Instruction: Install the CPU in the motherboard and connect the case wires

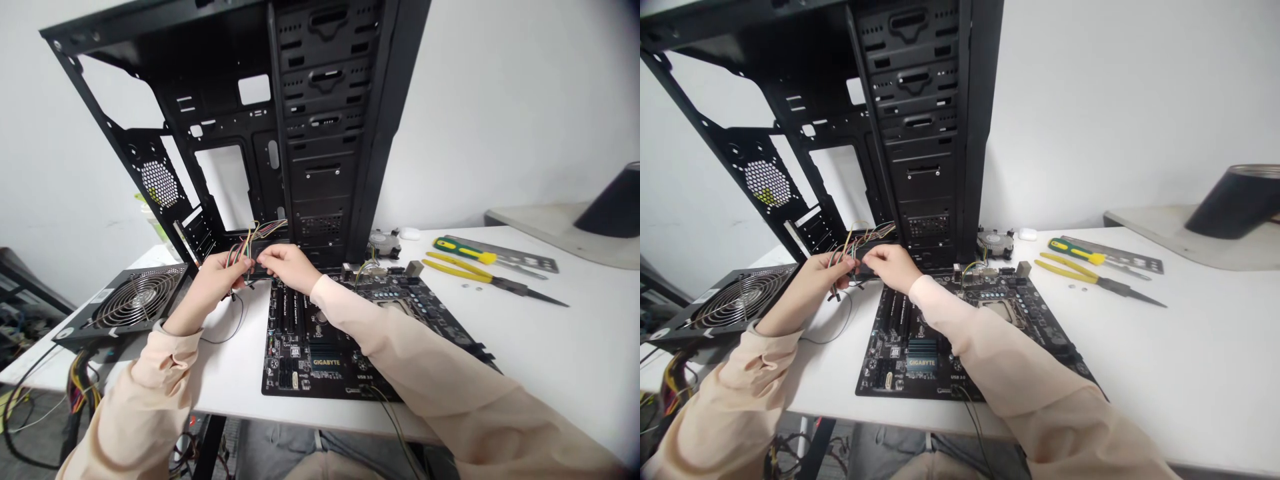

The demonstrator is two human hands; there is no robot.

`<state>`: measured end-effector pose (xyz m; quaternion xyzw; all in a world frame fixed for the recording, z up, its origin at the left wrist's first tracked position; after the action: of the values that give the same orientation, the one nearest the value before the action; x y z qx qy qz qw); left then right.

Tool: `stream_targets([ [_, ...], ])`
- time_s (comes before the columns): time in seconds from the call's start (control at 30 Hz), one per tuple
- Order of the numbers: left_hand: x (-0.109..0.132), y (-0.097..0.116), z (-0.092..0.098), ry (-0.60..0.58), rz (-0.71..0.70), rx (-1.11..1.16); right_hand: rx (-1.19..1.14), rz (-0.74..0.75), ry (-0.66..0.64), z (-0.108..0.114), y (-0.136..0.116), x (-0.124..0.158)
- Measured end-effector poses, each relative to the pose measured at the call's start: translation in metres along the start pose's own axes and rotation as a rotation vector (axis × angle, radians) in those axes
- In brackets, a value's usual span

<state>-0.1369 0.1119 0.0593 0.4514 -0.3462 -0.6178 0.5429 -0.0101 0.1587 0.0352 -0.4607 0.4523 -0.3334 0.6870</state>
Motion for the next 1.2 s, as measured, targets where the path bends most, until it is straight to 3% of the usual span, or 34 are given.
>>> stream_targets([
  [0.27,-0.002,-0.001,-0.003,-0.036,-0.019,0.045,-0.086,-0.107,-0.028,-0.006,-0.001,0.005],
  [0.47,-0.003,-0.003,0.003,0.088,-0.012,0.287,-0.096,-0.167,0.017,0.001,0.005,0.000],
  [0.67,-0.003,-0.002,0.005,0.120,0.065,0.572,0.063,-0.177,-0.168,-0.011,0.019,0.002],
  [0.77,-0.001,0.000,0.005,0.121,0.077,0.649,0.140,-0.140,-0.193,-0.013,0.021,0.004],
  [1.2,-0.006,-0.020,-0.006,0.139,0.203,0.640,0.101,-0.175,-0.140,0.004,0.011,-0.002],
])
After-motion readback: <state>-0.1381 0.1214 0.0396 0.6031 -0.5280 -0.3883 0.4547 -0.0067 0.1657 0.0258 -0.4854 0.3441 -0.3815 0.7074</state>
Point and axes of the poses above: each hand's wrist, its own x-axis away from the middle knuckle, its own z-axis out of the back of the hand, y = z × x, the point moved 6 cm from there along -x, towards the middle knuckle, and after that the axes turned 3 degrees about x, right-handed, at the moved point
